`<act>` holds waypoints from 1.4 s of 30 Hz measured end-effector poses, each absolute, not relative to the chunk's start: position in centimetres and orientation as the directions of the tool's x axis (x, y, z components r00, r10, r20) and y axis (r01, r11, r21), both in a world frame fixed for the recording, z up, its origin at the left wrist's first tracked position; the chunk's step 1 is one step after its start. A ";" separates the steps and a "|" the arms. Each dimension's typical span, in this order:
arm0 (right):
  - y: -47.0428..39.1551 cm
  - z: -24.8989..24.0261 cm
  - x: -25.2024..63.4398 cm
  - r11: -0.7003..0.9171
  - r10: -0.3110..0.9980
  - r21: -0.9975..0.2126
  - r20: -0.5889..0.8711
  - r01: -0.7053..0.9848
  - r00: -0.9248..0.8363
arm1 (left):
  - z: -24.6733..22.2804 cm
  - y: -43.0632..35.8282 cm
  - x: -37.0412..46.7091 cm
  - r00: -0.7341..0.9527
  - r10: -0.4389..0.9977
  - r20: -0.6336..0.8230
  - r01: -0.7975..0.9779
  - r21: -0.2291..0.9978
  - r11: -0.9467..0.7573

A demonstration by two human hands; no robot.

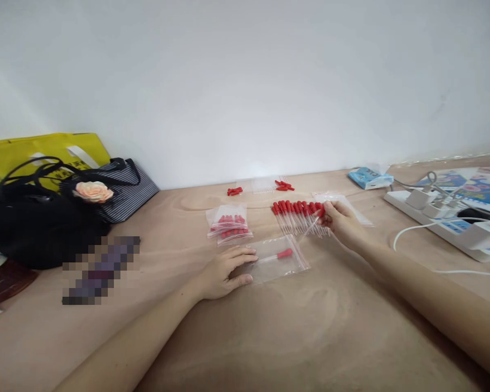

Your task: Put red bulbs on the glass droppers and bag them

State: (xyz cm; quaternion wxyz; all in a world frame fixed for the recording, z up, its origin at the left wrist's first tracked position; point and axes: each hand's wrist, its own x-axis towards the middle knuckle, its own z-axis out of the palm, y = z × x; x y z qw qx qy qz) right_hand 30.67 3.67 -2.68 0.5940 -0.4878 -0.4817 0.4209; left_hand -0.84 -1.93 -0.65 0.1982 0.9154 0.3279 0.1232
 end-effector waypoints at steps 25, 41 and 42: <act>-0.7 -3.8 26.7 0.036 0.955 -0.989 -0.009 0.145 -0.297 | -0.6 -1.9 -0.9 0.672 0.738 0.064 0.617 0.503 -0.605; -0.9 -3.7 26.8 0.346 0.865 -0.882 0.168 0.320 -0.473 | -0.5 -1.8 -0.8 0.689 0.721 0.070 0.611 0.479 -0.630; -0.8 -3.8 26.8 0.334 0.878 -0.885 0.166 0.326 -0.449 | -0.5 -1.8 -0.8 0.693 0.718 0.067 0.610 0.477 -0.633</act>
